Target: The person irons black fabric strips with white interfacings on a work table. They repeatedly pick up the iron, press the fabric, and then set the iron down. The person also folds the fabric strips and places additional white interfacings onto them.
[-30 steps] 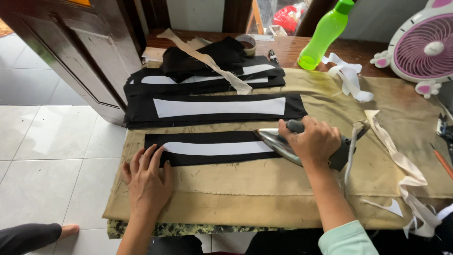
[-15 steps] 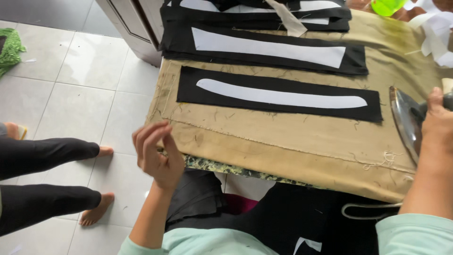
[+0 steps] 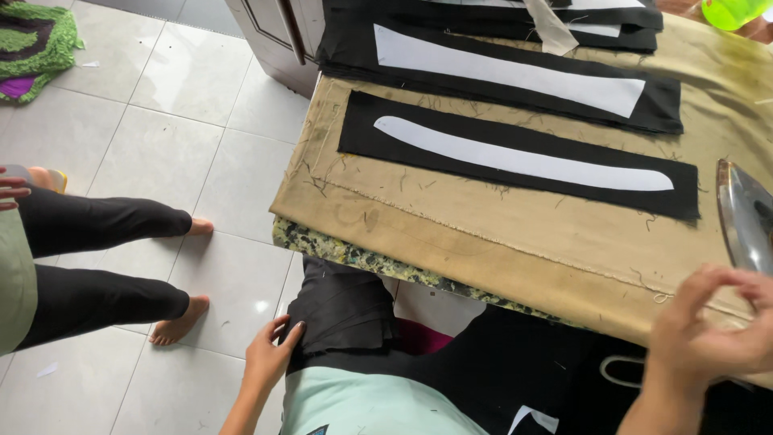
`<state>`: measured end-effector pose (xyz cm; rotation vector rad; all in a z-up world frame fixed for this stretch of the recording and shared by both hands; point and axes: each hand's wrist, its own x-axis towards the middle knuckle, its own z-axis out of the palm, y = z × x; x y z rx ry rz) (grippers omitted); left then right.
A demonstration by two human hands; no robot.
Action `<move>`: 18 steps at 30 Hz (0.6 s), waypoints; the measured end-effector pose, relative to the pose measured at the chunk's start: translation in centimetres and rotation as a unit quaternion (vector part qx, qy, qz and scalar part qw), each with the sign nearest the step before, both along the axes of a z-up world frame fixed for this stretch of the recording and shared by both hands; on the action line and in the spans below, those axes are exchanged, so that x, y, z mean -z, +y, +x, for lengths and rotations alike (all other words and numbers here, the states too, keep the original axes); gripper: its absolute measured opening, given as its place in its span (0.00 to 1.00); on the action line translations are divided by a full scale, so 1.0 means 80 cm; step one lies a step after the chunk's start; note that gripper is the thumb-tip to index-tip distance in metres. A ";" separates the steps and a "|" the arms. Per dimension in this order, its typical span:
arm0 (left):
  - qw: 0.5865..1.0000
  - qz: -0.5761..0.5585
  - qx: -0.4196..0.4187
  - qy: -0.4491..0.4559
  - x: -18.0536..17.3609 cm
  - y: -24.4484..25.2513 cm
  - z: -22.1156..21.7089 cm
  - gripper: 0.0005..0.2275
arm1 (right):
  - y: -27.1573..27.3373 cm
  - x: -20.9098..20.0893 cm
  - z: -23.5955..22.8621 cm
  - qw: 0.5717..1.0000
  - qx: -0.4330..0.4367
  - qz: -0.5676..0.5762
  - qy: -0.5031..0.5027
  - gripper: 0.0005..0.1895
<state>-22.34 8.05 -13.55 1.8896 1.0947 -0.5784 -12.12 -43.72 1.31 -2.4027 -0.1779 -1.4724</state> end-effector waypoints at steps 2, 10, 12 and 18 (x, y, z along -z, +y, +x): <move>0.999 0.001 -0.003 0.035 0.009 0.017 -0.007 0.29 | 0.060 -0.007 -0.027 0.998 0.008 -0.060 0.002 0.08; 0.999 0.041 -0.009 0.026 0.033 0.049 -0.019 0.13 | 0.193 0.005 -0.049 0.984 -0.133 -0.106 0.052 0.10; 0.991 -0.036 -0.111 -0.060 0.029 0.045 -0.018 0.08 | 0.199 0.015 -0.051 0.977 -0.170 -0.058 0.118 0.10; 0.882 -0.381 -0.194 -0.198 0.001 0.028 -0.009 0.09 | 0.225 0.015 -0.060 0.938 -0.253 0.058 0.229 0.08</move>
